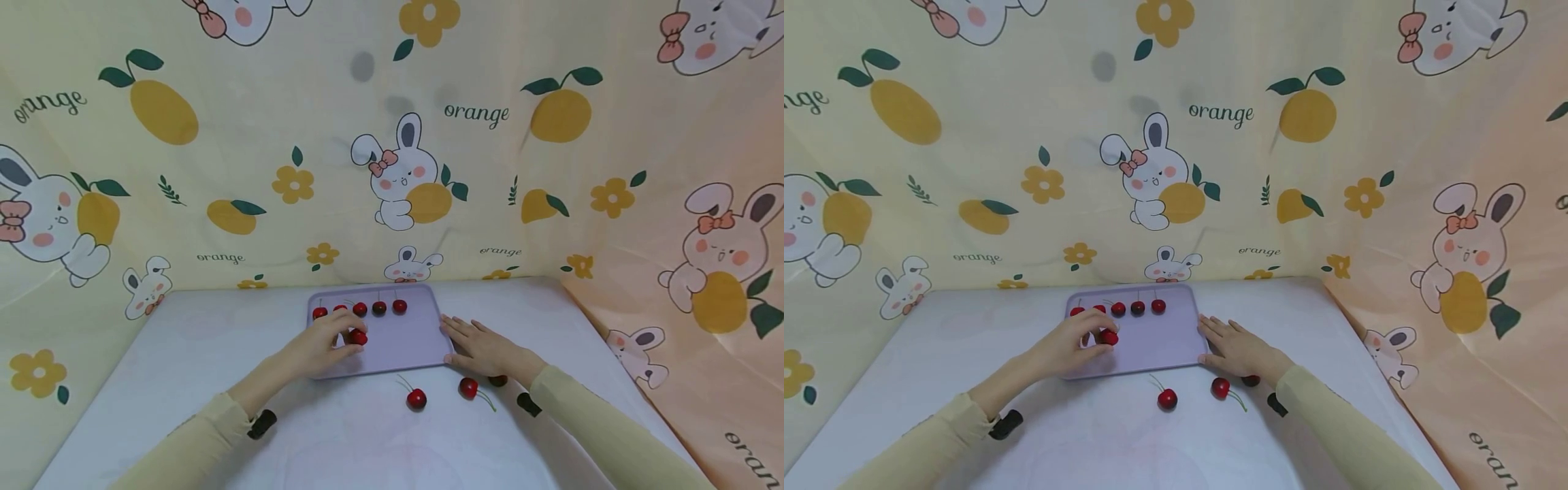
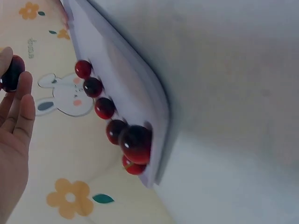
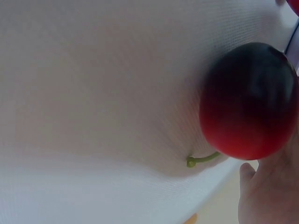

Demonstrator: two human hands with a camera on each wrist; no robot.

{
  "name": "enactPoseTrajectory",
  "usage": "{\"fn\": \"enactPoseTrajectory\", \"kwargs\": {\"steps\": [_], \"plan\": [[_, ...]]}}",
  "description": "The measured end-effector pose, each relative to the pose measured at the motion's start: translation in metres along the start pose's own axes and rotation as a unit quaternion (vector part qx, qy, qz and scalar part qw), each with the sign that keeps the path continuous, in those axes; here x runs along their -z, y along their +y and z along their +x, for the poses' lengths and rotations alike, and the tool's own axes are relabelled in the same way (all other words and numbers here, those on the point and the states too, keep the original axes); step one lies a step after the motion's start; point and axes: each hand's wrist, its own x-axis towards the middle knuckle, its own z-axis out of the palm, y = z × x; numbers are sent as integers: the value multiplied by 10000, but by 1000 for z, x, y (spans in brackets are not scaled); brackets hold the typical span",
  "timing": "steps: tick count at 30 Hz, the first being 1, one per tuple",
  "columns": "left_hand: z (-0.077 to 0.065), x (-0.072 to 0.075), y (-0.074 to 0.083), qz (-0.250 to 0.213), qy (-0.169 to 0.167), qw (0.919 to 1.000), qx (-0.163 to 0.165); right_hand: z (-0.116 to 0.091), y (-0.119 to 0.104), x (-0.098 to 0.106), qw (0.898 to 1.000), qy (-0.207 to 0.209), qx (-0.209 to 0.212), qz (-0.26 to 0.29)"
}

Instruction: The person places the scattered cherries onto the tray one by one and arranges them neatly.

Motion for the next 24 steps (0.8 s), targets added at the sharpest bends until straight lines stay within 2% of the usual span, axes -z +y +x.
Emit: {"fn": "enactPoseTrajectory", "kwargs": {"steps": [6,12,19,24], "plan": [[-2,4,-18,67,305,9995,15,-1,-2,3,10000,-37,-34,27],[-4,10,-31,-43,432,9988,248,-1,-3,3,9999,-69,-75,30],[-7,12,-44,208,353,9962,764,0,-3,3,9999,-82,-68,-3],[-6,12,-48,414,280,9939,984,-1,-3,4,10000,-70,-64,8]]}}
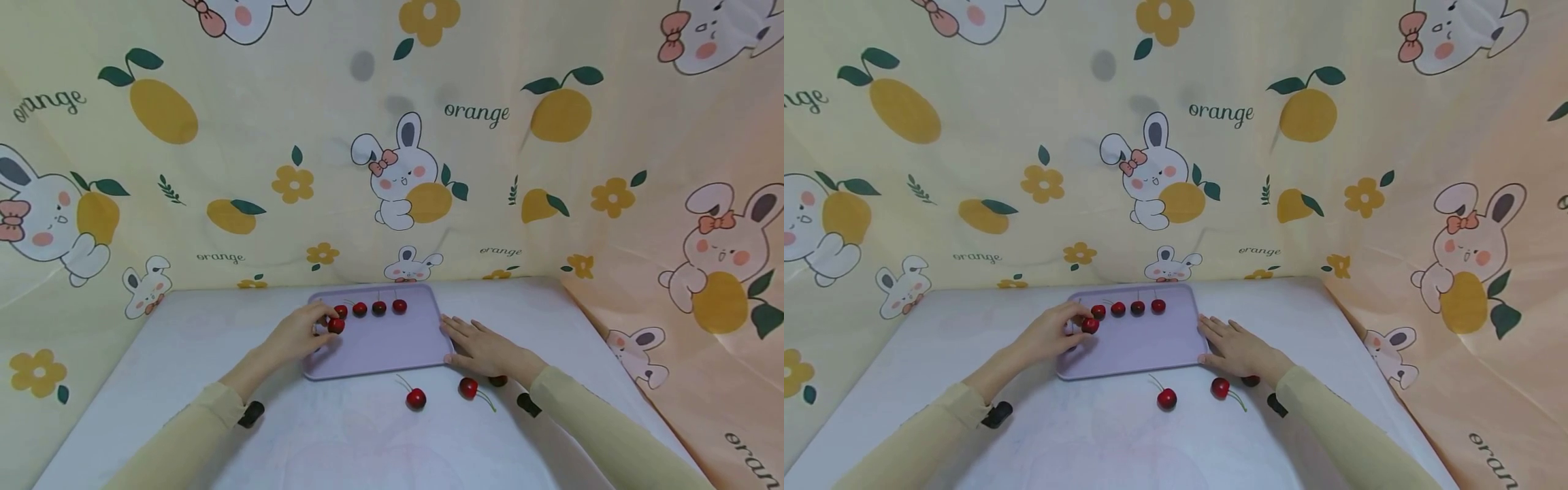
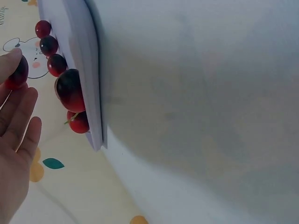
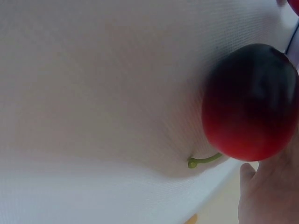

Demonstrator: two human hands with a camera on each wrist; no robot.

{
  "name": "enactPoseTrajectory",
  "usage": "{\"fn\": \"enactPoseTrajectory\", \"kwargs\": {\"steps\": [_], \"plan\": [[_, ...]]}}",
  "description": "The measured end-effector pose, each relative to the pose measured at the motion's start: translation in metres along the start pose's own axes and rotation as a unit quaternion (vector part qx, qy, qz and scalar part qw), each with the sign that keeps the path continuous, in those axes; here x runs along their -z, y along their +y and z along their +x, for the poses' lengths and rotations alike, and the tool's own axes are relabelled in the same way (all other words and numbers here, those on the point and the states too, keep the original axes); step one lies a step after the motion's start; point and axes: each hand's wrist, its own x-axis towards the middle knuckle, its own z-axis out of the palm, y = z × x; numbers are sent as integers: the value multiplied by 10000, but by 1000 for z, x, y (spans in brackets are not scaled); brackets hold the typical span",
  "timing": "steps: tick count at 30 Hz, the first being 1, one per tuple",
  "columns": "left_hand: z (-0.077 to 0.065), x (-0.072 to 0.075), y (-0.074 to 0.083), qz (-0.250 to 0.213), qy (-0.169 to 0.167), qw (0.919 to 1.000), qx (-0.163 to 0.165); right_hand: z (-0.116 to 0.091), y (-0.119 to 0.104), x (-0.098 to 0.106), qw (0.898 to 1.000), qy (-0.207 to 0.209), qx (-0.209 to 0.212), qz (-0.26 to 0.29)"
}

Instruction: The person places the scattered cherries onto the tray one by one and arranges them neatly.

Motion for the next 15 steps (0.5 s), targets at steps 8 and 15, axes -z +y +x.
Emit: {"fn": "enactPoseTrajectory", "kwargs": {"steps": [8,15], "plan": [[6,-5,-6,283,-245,9986,370,0,1,0,10000,-18,-25,-25],[12,-12,-14,646,-489,9963,301,1,1,-1,10000,-30,-42,-62]]}}
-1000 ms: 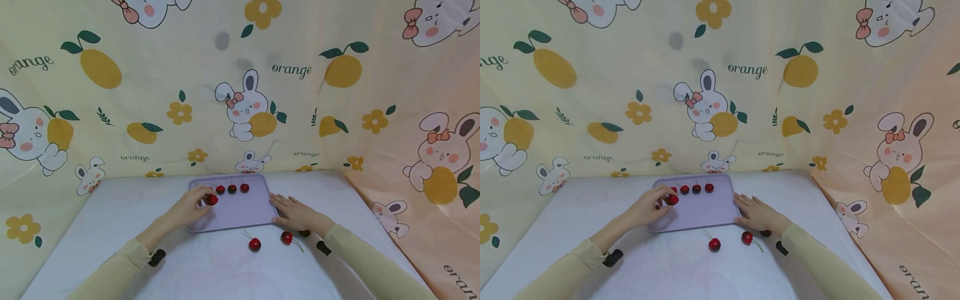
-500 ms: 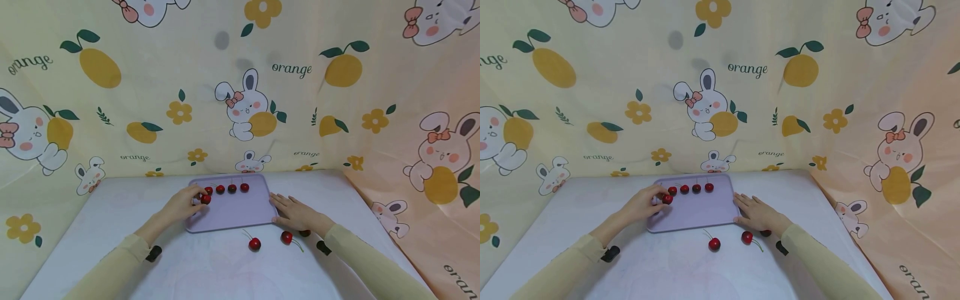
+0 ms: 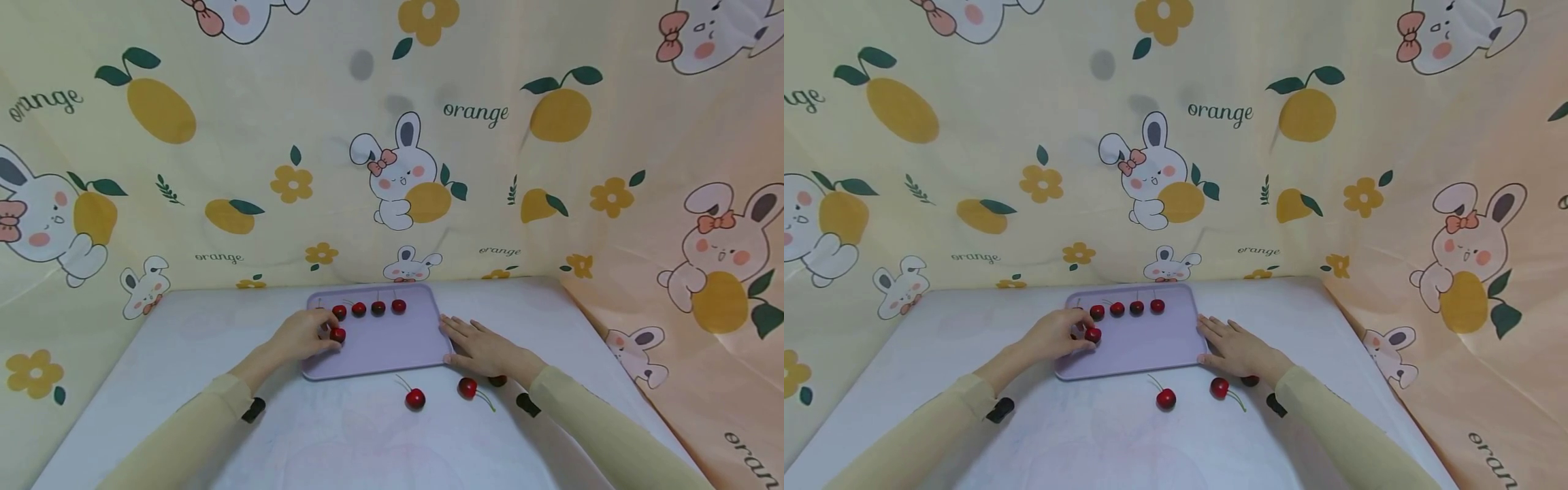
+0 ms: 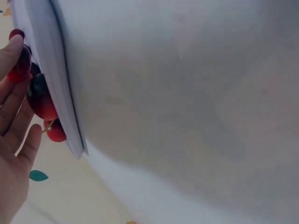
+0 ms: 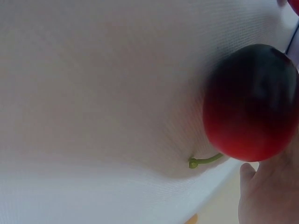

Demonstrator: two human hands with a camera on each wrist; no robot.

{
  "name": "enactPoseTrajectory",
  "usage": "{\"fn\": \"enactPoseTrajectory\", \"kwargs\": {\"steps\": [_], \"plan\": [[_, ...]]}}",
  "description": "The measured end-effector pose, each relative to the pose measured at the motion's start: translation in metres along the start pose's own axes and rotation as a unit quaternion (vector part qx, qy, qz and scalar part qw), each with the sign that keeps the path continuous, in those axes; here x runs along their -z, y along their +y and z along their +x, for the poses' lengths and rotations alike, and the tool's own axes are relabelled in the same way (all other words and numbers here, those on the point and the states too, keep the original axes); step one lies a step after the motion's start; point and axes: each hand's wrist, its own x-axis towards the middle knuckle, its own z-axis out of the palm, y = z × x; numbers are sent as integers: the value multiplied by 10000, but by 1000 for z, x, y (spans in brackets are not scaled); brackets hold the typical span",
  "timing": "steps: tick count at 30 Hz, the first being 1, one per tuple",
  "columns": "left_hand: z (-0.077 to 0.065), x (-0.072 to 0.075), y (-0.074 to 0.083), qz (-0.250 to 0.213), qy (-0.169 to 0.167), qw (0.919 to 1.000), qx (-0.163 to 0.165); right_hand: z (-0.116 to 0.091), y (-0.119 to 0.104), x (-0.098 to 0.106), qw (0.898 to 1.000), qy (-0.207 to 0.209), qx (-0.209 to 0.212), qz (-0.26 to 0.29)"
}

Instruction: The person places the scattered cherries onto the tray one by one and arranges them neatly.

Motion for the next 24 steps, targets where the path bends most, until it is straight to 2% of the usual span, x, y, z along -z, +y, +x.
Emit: {"fn": "enactPoseTrajectory", "kwargs": {"steps": [11,24], "plan": [[2,-3,-3,522,2,9986,-123,0,-2,0,10000,18,18,40],[2,-3,-4,726,-89,9973,53,-2,-3,2,10000,-18,27,66]]}}
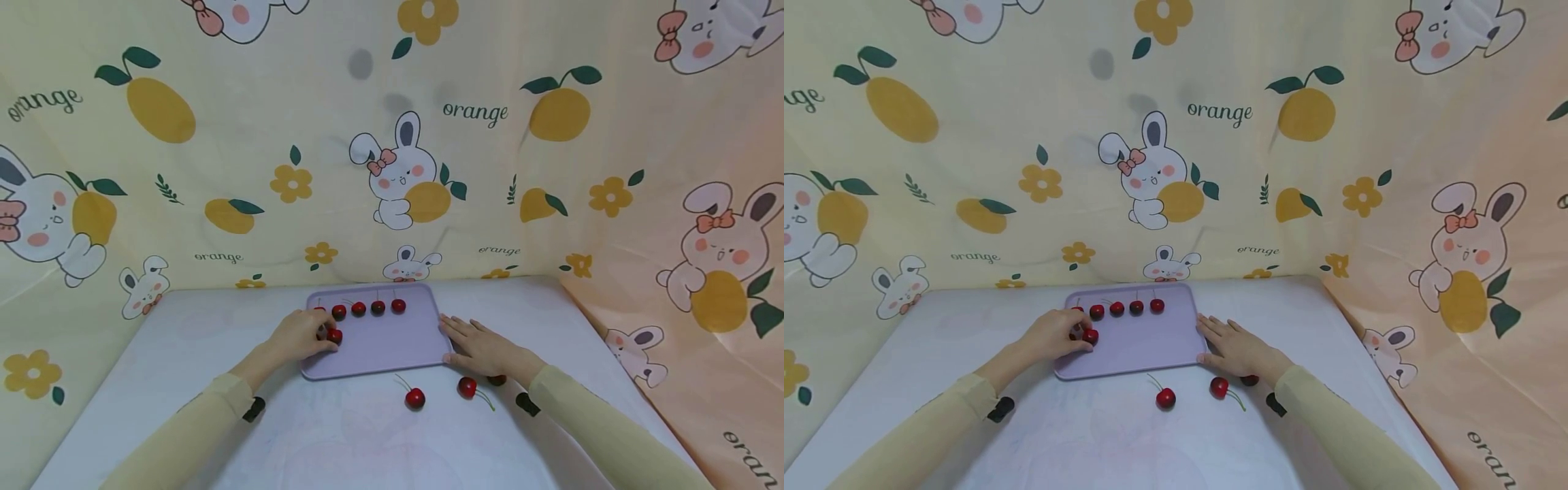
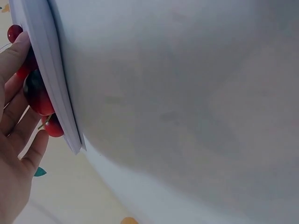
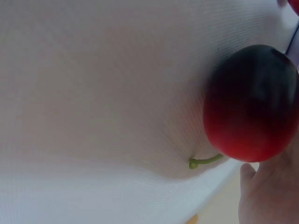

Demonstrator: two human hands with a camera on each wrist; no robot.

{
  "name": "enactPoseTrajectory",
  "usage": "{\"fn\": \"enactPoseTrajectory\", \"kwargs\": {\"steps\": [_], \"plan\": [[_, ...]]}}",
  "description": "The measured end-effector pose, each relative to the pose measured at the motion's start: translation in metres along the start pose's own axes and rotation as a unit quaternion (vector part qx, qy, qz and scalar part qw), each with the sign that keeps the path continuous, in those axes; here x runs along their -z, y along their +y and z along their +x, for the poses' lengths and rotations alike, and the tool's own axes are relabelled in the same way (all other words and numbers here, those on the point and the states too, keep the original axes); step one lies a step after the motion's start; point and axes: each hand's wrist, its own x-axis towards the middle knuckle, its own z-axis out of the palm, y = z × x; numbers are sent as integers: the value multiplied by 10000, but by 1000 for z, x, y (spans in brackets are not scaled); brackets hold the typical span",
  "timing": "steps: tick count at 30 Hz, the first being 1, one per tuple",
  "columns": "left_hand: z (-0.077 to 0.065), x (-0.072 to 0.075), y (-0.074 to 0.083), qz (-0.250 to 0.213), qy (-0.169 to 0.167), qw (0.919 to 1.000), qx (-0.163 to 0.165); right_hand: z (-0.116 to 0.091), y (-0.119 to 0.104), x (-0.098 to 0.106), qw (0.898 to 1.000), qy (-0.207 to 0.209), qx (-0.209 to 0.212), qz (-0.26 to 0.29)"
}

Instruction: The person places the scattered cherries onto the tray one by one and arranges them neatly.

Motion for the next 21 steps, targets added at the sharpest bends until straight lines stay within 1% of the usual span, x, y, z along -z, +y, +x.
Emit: {"fn": "enactPoseTrajectory", "kwargs": {"steps": [12,21], "plan": [[-2,0,-1,-17,57,10000,-45,0,1,-2,10000,31,35,8],[-4,5,1,-259,62,9996,38,-1,-1,0,10000,31,12,40]]}}
